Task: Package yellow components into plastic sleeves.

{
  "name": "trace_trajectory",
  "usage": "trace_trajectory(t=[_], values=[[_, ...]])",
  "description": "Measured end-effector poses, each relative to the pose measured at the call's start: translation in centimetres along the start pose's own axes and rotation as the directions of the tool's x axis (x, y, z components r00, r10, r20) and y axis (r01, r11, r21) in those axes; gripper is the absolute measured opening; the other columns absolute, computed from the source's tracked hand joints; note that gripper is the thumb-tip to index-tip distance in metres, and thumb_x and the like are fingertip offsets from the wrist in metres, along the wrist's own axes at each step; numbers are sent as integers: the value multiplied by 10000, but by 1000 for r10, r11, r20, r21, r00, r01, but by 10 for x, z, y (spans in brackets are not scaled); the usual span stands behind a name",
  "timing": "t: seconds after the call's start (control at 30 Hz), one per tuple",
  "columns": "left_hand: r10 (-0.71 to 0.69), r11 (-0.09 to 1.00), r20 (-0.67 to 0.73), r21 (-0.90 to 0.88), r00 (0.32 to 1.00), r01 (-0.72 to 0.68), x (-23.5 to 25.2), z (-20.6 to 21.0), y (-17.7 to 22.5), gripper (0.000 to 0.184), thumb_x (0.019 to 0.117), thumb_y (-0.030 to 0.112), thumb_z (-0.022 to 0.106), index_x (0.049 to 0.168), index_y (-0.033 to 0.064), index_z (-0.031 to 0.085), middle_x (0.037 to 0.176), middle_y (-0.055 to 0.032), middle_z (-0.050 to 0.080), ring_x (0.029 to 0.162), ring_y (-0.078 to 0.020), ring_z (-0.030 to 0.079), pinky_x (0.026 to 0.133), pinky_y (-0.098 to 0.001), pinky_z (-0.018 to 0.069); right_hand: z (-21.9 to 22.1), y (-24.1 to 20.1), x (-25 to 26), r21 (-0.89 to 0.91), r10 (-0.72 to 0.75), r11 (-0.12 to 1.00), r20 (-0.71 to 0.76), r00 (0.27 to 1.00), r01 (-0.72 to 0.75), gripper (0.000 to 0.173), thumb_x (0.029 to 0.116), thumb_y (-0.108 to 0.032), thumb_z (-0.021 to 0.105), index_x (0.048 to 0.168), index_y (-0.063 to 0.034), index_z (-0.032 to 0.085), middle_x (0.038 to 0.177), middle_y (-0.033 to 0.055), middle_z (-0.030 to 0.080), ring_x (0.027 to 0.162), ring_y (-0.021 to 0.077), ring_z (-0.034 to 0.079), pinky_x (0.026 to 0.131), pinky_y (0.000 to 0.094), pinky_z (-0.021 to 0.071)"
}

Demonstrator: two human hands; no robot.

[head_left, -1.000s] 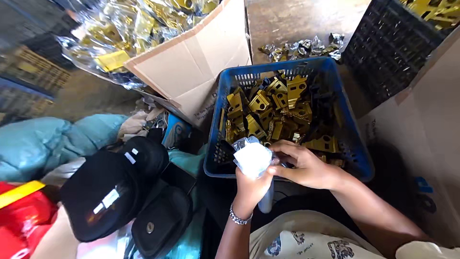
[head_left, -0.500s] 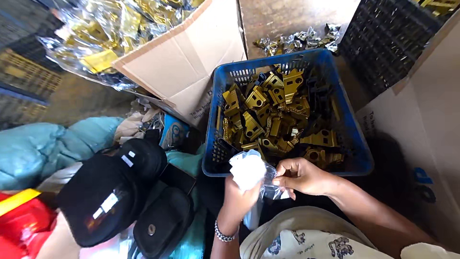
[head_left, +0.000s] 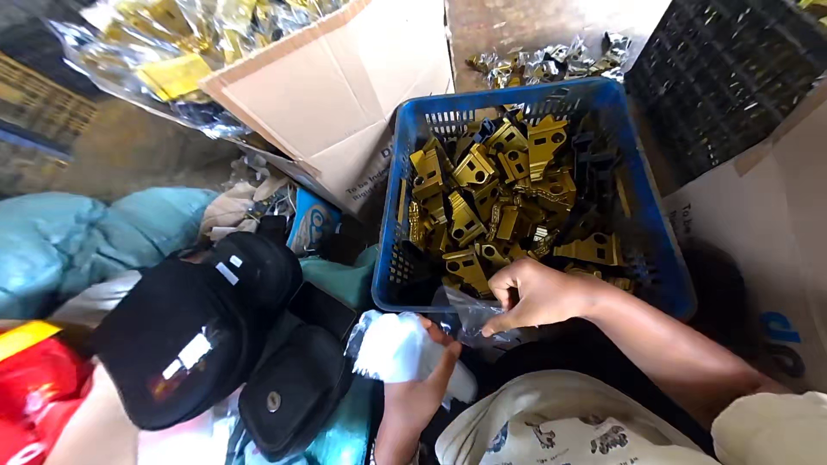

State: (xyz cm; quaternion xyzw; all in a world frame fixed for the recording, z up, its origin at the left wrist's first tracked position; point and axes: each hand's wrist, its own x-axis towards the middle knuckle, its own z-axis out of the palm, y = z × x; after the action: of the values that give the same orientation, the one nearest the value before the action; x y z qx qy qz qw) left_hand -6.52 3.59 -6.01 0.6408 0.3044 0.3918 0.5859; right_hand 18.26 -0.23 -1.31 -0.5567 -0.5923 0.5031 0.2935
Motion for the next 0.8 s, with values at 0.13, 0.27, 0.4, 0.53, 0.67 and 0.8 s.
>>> trace_trajectory(t=[0.13, 0.27, 0.4, 0.53, 0.67, 0.8], values=[[-66, 998, 6, 7, 998, 66, -6, 18, 7, 517, 691, 173, 925, 1109, 33, 655, 1010, 89, 738, 971, 8, 687, 909, -224, 583, 23, -6, 9, -95, -172, 977, 181, 968, 192, 257, 767, -69, 817, 688, 68, 614, 638, 121, 588, 604, 150, 532, 581, 328, 417], [50, 960, -116, 278, 992, -16, -10, 6, -1, 251, 815, 151, 782, 909, -44, 657, 826, 29, 671, 835, 53, 626, 813, -150, 526, 22, 9, 10, 69, -103, 993, 87, 991, 98, 193, 799, -15, 743, 708, 50, 585, 656, 76, 579, 596, 111, 543, 575, 289, 450], [117, 978, -287, 200, 951, -60, -7, -28, -13, 187, 854, 44, 696, 1031, 6, 651, 962, 63, 714, 902, -11, 677, 825, -223, 583, -3, 50, 65, 0, 257, 966, -35, 966, -257, 345, 989, -228, 688, 1211, 29, 627, 1105, 168, 670, 982, 225, 652, 904, 395, 530], [223, 971, -286, 152, 932, -186, 11, -15, -3, 118, 919, 117, 725, 1028, 114, 679, 962, 100, 719, 897, -25, 688, 827, -236, 597, 32, 96, 122, -448, 426, 821, 65, 902, -355, 521, 1066, -352, 535, 1464, -16, 527, 1551, 334, 357, 1442, 520, 334, 1139, 664, 317], [270, 956, -360, 209, 893, -205, 21, -1, -2, 171, 861, 64, 760, 995, 33, 659, 922, 86, 702, 913, 9, 671, 875, -199, 573, 27, 94, 113, -289, 374, 883, -46, 926, -371, 311, 1023, -80, 554, 1292, 54, 632, 1465, 337, 435, 1367, 480, 428, 1119, 570, 373], [250, 948, -354, 277, 901, -155, 34, 5, -10, 256, 835, 98, 779, 993, -52, 646, 916, 17, 701, 910, 7, 667, 884, -197, 564, 1, 85, 79, 6, 437, 898, -112, 892, -439, 297, 1045, -180, 597, 1249, 33, 629, 1425, 279, 475, 1301, 373, 500, 1062, 481, 454]])
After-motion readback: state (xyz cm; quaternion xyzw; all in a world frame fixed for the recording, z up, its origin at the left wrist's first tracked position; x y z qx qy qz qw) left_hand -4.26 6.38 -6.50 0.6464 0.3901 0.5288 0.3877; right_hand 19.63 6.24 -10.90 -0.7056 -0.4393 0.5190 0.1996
